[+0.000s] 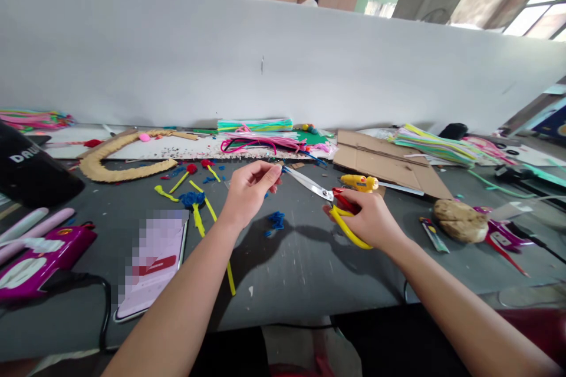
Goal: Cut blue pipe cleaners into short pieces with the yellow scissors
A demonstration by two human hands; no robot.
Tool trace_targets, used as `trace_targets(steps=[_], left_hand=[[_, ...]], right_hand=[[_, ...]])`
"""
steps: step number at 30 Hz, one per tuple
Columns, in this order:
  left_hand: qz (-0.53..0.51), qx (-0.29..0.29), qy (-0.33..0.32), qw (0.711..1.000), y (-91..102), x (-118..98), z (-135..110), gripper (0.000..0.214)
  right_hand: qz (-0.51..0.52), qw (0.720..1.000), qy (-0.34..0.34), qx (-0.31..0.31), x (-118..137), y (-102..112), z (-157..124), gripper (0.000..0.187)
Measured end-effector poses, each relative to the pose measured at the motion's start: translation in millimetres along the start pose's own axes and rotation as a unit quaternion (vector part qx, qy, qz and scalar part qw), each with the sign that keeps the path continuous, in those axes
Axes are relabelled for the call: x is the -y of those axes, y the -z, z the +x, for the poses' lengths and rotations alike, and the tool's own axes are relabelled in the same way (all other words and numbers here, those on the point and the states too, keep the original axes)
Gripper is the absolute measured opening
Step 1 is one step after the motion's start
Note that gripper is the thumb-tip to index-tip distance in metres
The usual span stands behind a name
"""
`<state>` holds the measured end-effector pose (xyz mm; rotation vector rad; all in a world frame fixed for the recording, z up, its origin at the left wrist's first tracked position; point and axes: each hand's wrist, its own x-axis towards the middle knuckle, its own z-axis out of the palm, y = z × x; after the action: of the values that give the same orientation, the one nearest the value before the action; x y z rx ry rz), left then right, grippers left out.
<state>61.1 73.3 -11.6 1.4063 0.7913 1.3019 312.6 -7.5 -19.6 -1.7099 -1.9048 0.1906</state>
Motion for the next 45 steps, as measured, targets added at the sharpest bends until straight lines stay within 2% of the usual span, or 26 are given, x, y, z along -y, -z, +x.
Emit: trace_targets(steps=[10,20,28,45], left_hand=[[0.062,-0.004,-0.012,0.998,-1.1,-4.9,-0.9,0.032],[0.11,-0.001,-0.021,0.994,1.5,-4.0,-0.2,0.025],[0.124,0.003,-0.029,0.992,2.3,-5.4,-0.7,0.023],[0.133,0.01,-0.04,0.99,2.3,-5.7,-0.2,0.026]], right_hand=[[-0.006,1.0,0.007,0.01,-1.2,1.1,-1.5,0.038],[-0.007,1.0,0.007,0.019,-0.2,2.5,-1.3,0.037],[-0.016,1.0,0.009,0.016,-1.6,3.1,-2.0,0.038],[-0.039,0.999,0.003,0.024,-7.1,2.8,-3.2,0.026]])
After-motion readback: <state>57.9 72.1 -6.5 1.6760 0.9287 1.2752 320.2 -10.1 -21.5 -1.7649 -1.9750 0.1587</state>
